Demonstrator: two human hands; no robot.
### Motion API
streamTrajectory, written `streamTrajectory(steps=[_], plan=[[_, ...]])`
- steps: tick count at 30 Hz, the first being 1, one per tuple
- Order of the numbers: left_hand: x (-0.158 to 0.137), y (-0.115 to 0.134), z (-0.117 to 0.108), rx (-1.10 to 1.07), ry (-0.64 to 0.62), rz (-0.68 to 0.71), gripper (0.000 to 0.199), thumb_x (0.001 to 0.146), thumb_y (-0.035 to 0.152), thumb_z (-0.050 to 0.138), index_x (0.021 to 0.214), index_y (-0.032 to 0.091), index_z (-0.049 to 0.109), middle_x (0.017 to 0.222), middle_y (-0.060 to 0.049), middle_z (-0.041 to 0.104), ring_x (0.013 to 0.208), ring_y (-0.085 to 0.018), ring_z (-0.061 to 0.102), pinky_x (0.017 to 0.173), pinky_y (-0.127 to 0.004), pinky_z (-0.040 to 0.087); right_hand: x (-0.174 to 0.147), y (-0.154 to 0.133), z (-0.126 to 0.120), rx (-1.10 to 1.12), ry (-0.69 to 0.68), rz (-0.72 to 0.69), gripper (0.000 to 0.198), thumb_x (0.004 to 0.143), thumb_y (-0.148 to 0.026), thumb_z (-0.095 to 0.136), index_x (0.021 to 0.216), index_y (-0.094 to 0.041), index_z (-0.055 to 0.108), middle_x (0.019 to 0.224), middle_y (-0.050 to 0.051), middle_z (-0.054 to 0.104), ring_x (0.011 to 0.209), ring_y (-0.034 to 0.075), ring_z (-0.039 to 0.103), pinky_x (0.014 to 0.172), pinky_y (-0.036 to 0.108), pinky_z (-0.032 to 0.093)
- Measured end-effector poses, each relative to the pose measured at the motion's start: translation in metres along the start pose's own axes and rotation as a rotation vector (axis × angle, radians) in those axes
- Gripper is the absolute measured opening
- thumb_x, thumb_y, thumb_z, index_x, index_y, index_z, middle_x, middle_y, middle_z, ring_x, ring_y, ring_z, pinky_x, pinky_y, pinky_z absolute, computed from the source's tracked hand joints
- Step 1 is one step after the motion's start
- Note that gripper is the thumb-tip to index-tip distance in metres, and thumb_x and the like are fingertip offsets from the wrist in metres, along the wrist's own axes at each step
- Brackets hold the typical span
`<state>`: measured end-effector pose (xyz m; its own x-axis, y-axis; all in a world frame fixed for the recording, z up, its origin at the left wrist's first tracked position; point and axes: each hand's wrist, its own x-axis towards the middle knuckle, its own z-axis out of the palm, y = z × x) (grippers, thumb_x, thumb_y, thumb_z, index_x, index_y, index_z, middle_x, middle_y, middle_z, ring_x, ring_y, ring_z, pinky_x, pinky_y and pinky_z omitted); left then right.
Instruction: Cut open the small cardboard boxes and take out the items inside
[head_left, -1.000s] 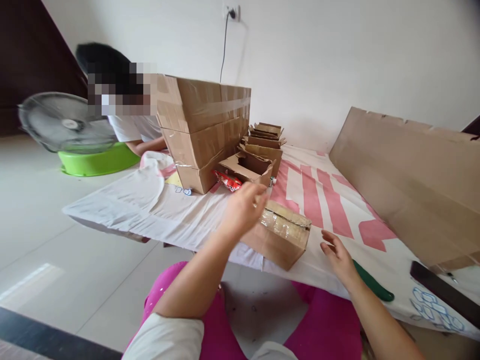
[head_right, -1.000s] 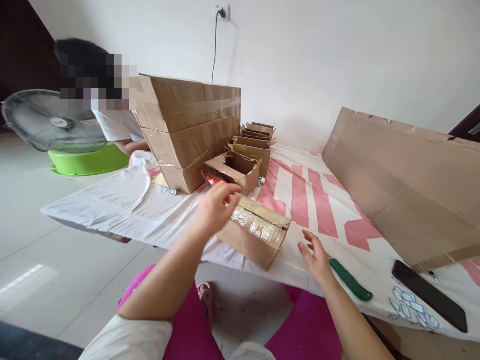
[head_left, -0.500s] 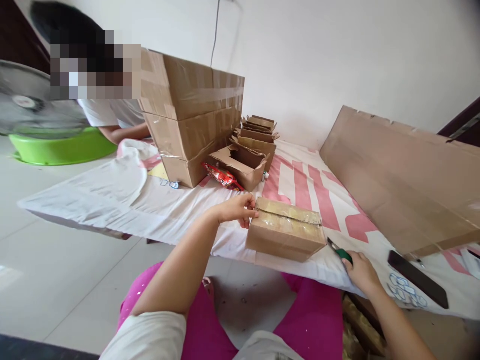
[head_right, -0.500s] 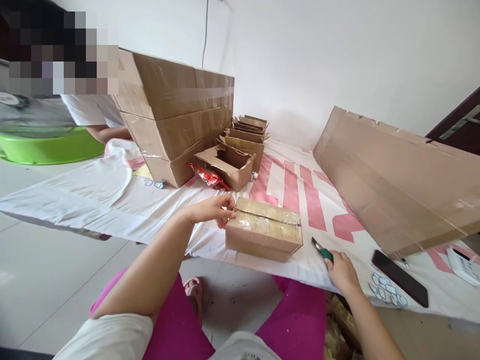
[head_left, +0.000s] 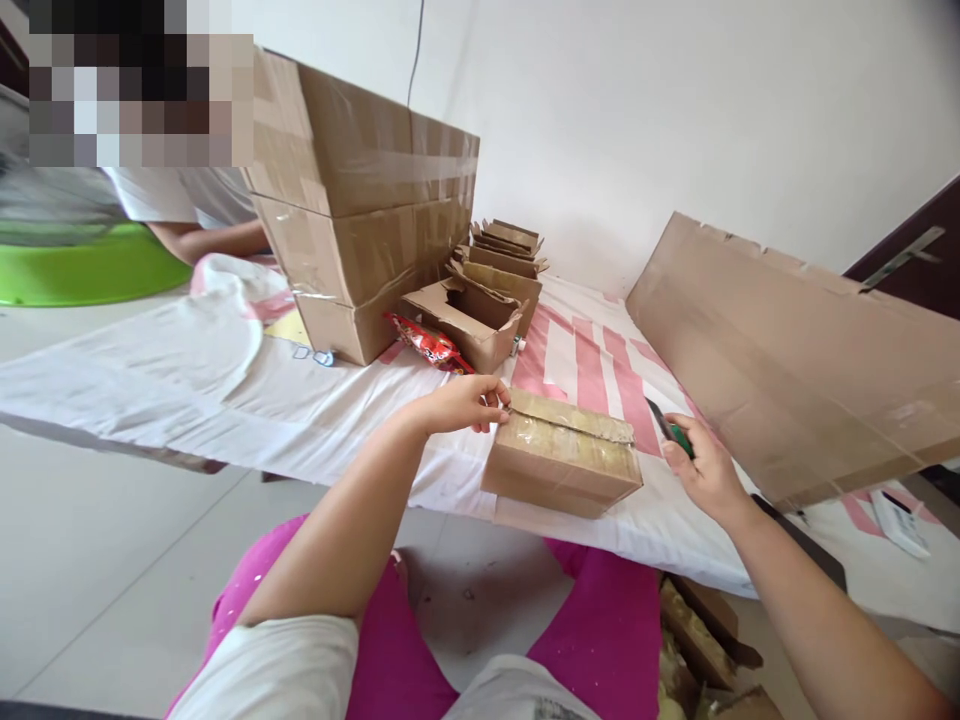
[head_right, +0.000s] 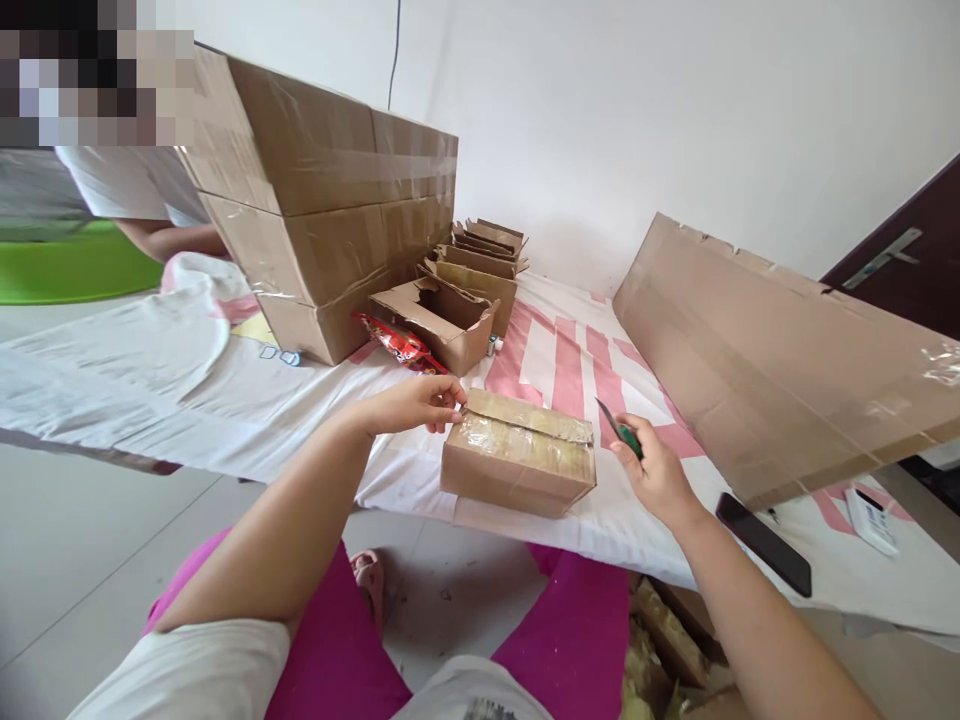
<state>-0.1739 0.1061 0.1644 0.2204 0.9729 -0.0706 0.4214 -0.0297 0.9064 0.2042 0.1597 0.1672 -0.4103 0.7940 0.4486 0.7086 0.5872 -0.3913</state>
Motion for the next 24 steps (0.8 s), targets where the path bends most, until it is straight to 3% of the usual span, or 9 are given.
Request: streamTrajectory(steps=[4,9,15,20,24], plan=[[0.002,-0.004,0.001,0.021,0.033,0.011,0.031,0.068,0.032,0.069,0.092,0.018,0.056,0.077,0.001,0.061,0.066,-0.014,0.062,0.056,-0.024,0.050,0.028,-0.046,0.003,-0.051,-0.273,-0.212,0.037,0.095,-0.045,0.041,0.119,-0.024,0.059,0.107,0.008,0.069,0.095,0.023,0.066,0.082,0.036,0.053],[0.004,-0.011,0.000,0.096,0.064,0.107,0.049,0.065,0.034,0.072,0.110,0.021,0.055,0.102,-0.004,0.059,0.080,-0.016,0.063,0.070,-0.029,0.051,0.050,-0.088,0.023,-0.207,-0.388,-0.405,0.040,0.096,-0.033,0.040,0.134,-0.029,0.051,0.110,0.004,0.069,0.092,0.021,0.067,0.079,0.035,0.054],[0.004,-0.012,-0.002,0.173,0.032,0.197,0.038,0.069,0.034,0.068,0.105,0.022,0.063,0.117,-0.007,0.050,0.084,-0.015,0.064,0.079,-0.028,0.051,0.064,-0.120,0.053,-0.388,-0.420,-0.494,0.042,0.092,-0.024,0.048,0.133,-0.033,0.053,0.098,0.001,0.071,0.079,0.018,0.068,0.067,0.029,0.051],[0.005,-0.014,-0.001,0.205,0.019,0.203,0.048,0.067,0.037,0.072,0.110,0.022,0.060,0.119,-0.007,0.049,0.089,-0.016,0.064,0.078,-0.028,0.051,0.067,-0.133,0.064,-0.518,-0.424,-0.493,0.045,0.092,-0.018,0.045,0.134,-0.031,0.051,0.102,0.005,0.070,0.095,0.024,0.066,0.067,0.030,0.050],[0.007,-0.017,-0.001,0.198,-0.013,0.239,0.049,0.065,0.035,0.074,0.110,0.022,0.058,0.127,-0.008,0.049,0.095,-0.018,0.062,0.079,-0.029,0.051,0.068,-0.147,0.057,-0.601,-0.531,-0.455,0.046,0.093,-0.016,0.040,0.136,-0.030,0.049,0.107,0.008,0.069,0.101,0.026,0.065,0.071,0.032,0.050]])
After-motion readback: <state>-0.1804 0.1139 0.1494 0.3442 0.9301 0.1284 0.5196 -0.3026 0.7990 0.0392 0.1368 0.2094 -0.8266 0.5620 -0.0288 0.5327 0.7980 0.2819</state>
